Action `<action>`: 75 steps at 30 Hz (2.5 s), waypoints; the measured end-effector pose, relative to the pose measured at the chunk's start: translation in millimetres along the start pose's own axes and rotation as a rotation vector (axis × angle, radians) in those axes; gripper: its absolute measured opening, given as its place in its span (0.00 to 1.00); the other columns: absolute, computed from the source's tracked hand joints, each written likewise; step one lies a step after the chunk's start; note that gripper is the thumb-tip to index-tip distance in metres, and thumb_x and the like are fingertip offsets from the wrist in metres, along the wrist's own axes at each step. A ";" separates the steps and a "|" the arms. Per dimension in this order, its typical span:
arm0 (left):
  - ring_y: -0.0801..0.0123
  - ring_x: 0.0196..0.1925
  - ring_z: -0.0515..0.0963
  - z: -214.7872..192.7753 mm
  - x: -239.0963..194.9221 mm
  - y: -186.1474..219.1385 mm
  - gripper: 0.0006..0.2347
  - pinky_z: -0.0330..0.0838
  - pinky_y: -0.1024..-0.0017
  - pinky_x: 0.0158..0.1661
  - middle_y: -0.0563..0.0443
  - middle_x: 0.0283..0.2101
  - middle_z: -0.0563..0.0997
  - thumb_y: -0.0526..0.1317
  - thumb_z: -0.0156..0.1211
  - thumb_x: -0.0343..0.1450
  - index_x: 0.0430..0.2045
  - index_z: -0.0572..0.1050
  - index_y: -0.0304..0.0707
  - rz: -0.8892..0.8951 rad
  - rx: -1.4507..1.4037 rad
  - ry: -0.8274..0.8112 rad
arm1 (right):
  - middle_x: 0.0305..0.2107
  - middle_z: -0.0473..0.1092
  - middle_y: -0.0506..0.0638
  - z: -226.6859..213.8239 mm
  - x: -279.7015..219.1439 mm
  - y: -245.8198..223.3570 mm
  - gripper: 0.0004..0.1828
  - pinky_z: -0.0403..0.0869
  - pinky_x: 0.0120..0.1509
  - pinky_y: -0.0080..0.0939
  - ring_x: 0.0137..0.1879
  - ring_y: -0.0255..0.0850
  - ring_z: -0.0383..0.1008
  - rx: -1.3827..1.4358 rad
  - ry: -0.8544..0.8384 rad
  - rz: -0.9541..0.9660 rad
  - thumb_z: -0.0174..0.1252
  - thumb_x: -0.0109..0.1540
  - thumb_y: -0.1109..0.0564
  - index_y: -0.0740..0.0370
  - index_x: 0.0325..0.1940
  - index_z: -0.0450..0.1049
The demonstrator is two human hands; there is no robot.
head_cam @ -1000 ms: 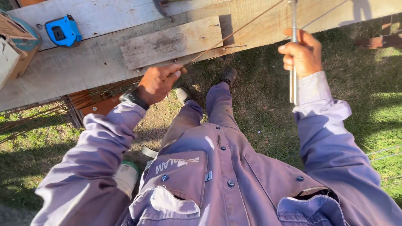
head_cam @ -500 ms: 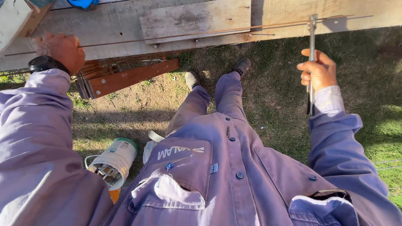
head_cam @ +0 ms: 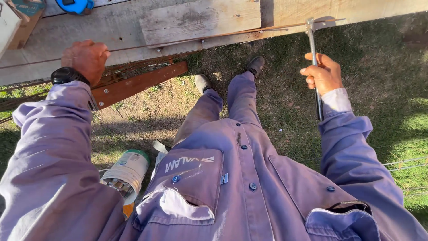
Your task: The person uses locking pliers to twist a metal wire around a nail on a wooden plank. They repeatedly bend the wire, secure it with the pliers, and twist it to tighten the connection.
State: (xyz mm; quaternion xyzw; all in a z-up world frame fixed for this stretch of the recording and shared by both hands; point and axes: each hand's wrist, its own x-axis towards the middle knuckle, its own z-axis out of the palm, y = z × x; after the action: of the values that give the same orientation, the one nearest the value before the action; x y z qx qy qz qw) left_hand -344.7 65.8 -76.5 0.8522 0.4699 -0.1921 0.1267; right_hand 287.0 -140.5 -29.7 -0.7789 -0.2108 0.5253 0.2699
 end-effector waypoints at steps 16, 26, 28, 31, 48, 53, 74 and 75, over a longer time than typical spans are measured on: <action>0.43 0.45 0.86 -17.0 -14.2 -39.4 0.16 0.82 0.55 0.39 0.36 0.51 0.83 0.49 0.47 0.80 0.51 0.81 0.46 -0.469 0.204 -0.577 | 0.22 0.63 0.44 0.1 -3.4 -14.4 0.25 0.60 0.21 0.28 0.21 0.27 0.60 0.050 -0.078 -0.015 0.59 0.56 0.65 0.61 0.59 0.70; 0.36 0.49 0.83 18.3 -29.1 -88.6 0.21 0.77 0.50 0.39 0.31 0.54 0.76 0.38 0.61 0.69 0.56 0.70 0.33 -0.592 0.225 -0.440 | 0.26 0.67 0.44 -0.7 -29.6 -19.1 0.27 0.62 0.29 0.31 0.25 0.32 0.63 0.115 -0.120 -0.036 0.56 0.58 0.60 0.57 0.62 0.71; 0.40 0.46 0.81 42.2 -21.4 -80.2 0.24 0.75 0.50 0.37 0.36 0.53 0.76 0.42 0.65 0.64 0.56 0.71 0.37 -0.561 0.276 -0.305 | 0.25 0.66 0.45 0.5 -39.9 -22.4 0.26 0.63 0.28 0.30 0.25 0.32 0.64 0.139 -0.098 -0.002 0.55 0.57 0.61 0.57 0.62 0.72; 0.43 0.45 0.77 8.3 -4.7 -16.9 0.20 0.74 0.50 0.38 0.36 0.50 0.75 0.41 0.64 0.66 0.51 0.73 0.36 -0.369 0.069 -0.041 | 0.25 0.63 0.46 -3.5 -46.4 -24.8 0.28 0.65 0.29 0.30 0.26 0.34 0.65 0.246 -0.127 0.042 0.54 0.58 0.62 0.55 0.64 0.70; 0.45 0.42 0.69 34.3 34.2 97.8 0.09 0.68 0.48 0.31 0.42 0.41 0.73 0.42 0.69 0.73 0.36 0.75 0.39 -0.119 -0.229 0.271 | 0.45 0.76 0.66 -52.2 14.8 -5.7 0.28 0.73 0.45 0.45 0.51 0.49 0.76 -0.234 -0.568 0.334 0.43 0.69 0.52 0.59 0.73 0.62; 0.43 0.43 0.69 29.3 31.3 98.6 0.07 0.68 0.49 0.36 0.37 0.42 0.72 0.40 0.65 0.77 0.38 0.75 0.36 -0.092 -0.178 0.255 | 0.48 0.75 0.68 -55.1 41.5 -36.3 0.31 0.75 0.50 0.50 0.53 0.55 0.76 -0.257 -0.707 0.452 0.43 0.67 0.53 0.58 0.76 0.57; 0.45 0.44 0.73 50.2 22.0 82.2 0.06 0.66 0.50 0.32 0.43 0.43 0.78 0.41 0.73 0.77 0.42 0.83 0.41 -0.185 -0.250 0.289 | 0.50 0.75 0.73 -49.9 145.6 -75.7 0.37 0.73 0.58 0.61 0.53 0.62 0.76 -0.407 -1.061 0.630 0.46 0.60 0.53 0.58 0.75 0.60; 0.45 0.44 0.73 51.6 21.1 82.6 0.06 0.66 0.50 0.32 0.43 0.43 0.78 0.41 0.73 0.77 0.42 0.83 0.41 -0.189 -0.250 0.285 | 0.50 0.75 0.73 -51.4 149.3 -72.2 0.37 0.73 0.58 0.61 0.53 0.62 0.76 -0.409 -1.065 0.633 0.46 0.60 0.53 0.58 0.75 0.60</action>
State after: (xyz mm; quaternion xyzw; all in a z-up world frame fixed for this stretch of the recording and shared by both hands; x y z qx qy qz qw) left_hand -275.1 17.8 -129.1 0.8006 0.5810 -0.0208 0.1453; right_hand 385.2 -4.1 -73.0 -0.4722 -0.1719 0.8428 -0.1930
